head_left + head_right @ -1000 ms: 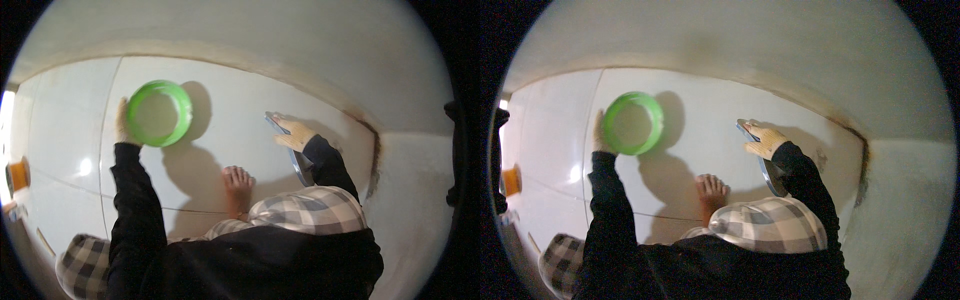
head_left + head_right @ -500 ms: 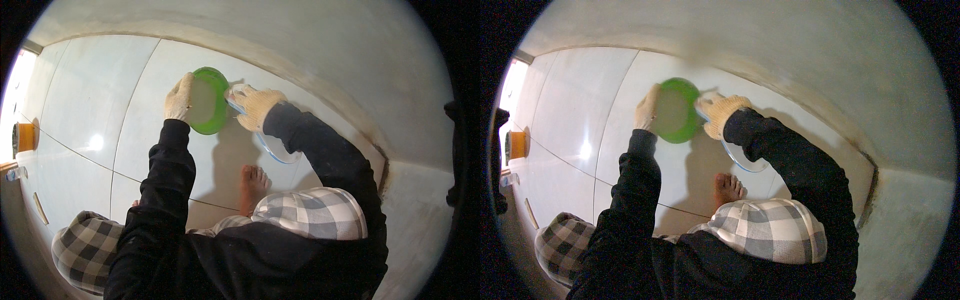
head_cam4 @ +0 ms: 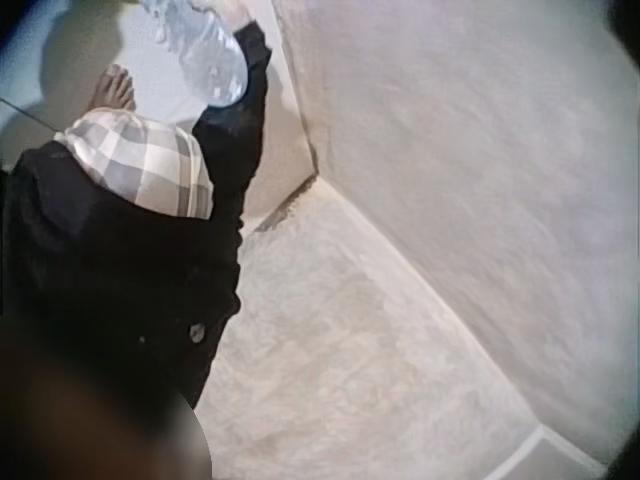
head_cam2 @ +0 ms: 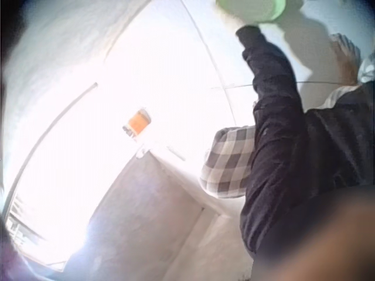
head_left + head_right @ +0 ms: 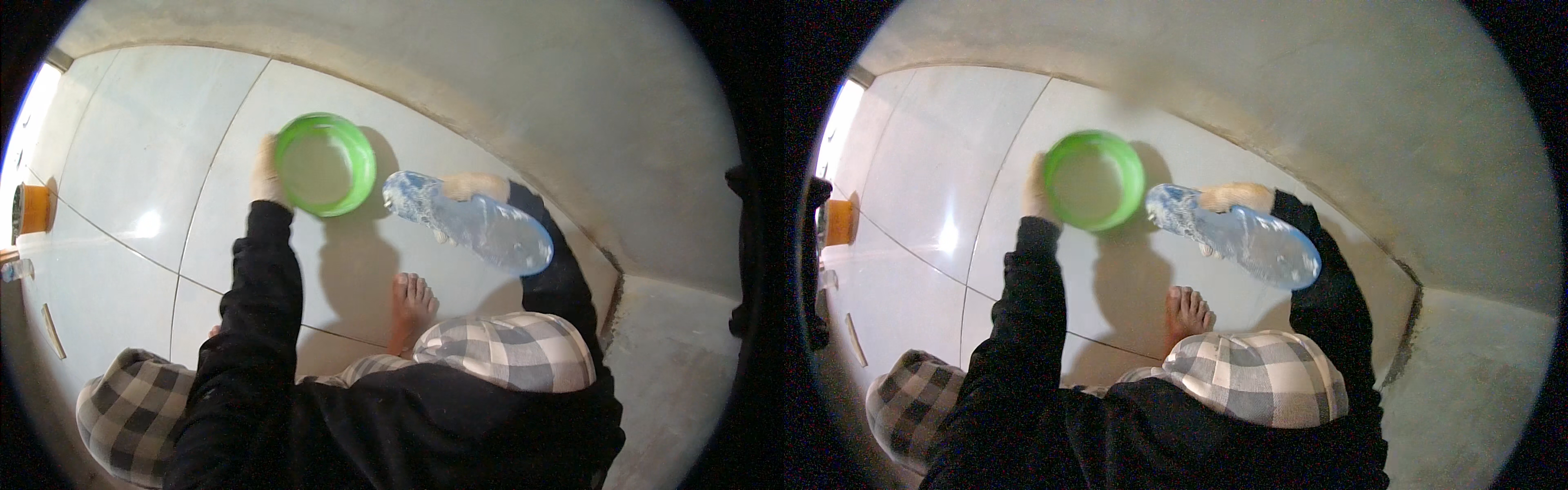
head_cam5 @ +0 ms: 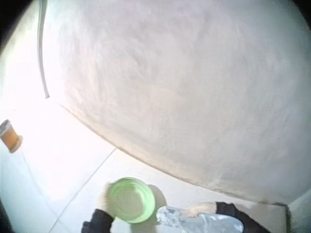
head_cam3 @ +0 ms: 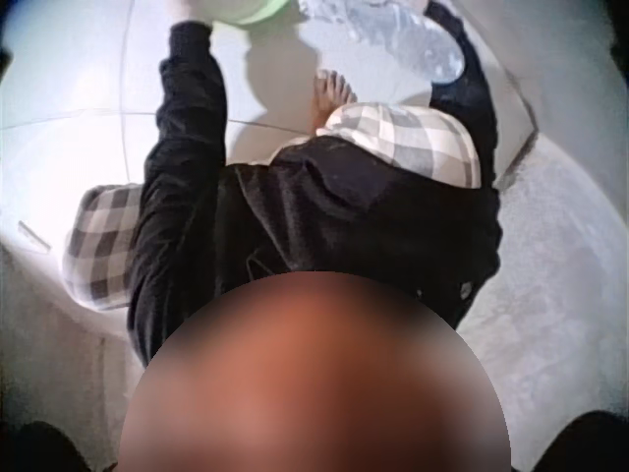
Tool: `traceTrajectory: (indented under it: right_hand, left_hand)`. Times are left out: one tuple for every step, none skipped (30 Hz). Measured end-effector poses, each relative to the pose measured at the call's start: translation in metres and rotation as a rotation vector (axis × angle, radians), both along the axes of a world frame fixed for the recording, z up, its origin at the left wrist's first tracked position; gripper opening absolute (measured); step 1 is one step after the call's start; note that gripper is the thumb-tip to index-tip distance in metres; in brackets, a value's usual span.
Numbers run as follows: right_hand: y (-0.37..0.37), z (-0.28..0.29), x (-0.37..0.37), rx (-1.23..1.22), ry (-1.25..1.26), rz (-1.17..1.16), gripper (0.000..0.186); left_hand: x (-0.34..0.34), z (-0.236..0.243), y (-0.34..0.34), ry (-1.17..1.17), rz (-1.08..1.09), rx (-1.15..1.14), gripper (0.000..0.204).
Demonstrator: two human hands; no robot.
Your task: The person kneels on a tiled floor and uses a trowel to apply a white grout-like substance from a green bowl into the gaps between tiles. They repeatedly scoop the material and spread it along the seams, occasionally repositioning the bowl.
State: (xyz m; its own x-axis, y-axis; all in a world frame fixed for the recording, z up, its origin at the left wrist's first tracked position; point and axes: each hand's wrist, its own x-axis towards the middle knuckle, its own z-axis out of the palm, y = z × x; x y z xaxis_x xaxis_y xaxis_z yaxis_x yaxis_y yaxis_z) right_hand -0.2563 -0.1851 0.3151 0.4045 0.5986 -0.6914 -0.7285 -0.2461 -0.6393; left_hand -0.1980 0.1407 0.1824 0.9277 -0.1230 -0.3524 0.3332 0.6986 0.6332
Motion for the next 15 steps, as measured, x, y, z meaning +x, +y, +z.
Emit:
traceTrajectory:
  right_hand:
    - [-0.011,-0.004,-0.013,0.057,-0.015,-0.099,0.05]
    - [-0.02,-0.008,-0.024,0.049,-0.03,-0.207,0.047]
    - [-0.031,-0.01,-0.037,0.056,-0.013,-0.338,0.045]
    - [-0.039,-0.014,-0.046,-0.016,-0.054,-0.421,0.046]
    - [-0.045,-0.017,-0.055,-0.183,-0.143,-0.495,0.047]
    - [-0.052,-0.022,-0.063,-0.376,-0.291,-0.492,0.047]
    - [-0.058,-0.027,-0.065,-0.652,-0.508,-0.357,0.053]
    - [-0.061,-0.036,-0.068,-0.819,-0.748,-0.263,0.055]
    - [-0.061,-0.047,-0.067,-0.994,-0.993,-0.164,0.058]
    - [-0.061,-0.057,-0.067,-1.151,-1.182,-0.036,0.061]
    - [-0.062,-0.066,-0.063,-1.248,-1.179,0.098,0.066]
    - [-0.062,-0.074,-0.058,-1.275,-1.24,0.094,0.066]
    - [-0.061,-0.079,-0.053,-1.314,-1.244,0.115,0.066]
    - [-0.06,-0.085,-0.047,-1.352,-1.314,0.119,0.067]
    - [-0.059,-0.084,-0.042,-1.341,-1.317,0.057,0.068]
  left_hand:
    - [-0.003,-0.003,0.016,0.092,-0.032,-0.195,0.065]
    - [-0.001,-0.004,0.032,0.255,-0.01,-0.083,0.075]
    - [-0.004,-0.006,0.043,0.245,0.023,-0.117,0.081]
    - [-0.002,-0.007,0.053,0.288,0.058,-0.036,0.081]
    - [-0.002,-0.009,0.059,0.296,0.114,0.021,0.082]
    - [-0.002,-0.01,0.062,0.218,0.079,-0.016,0.083]
    - [-0.003,-0.012,0.061,0.239,0.088,0.029,0.081]
    - [-0.004,-0.013,0.059,0.262,0.103,0.057,0.08]
    - [-0.004,-0.013,0.057,0.263,0.109,0.089,0.081]
    - [-0.004,-0.012,0.056,0.28,0.105,0.096,0.083]
    - [-0.004,-0.011,0.055,0.313,0.115,0.092,0.084]
    - [-0.004,-0.01,0.055,0.279,0.074,0.115,0.084]
    - [-0.003,-0.008,0.056,0.257,0.051,0.122,0.085]
    - [-0.002,-0.007,0.057,0.246,0.039,0.125,0.085]
    - [-0.001,-0.006,0.058,0.183,0.01,0.087,0.085]
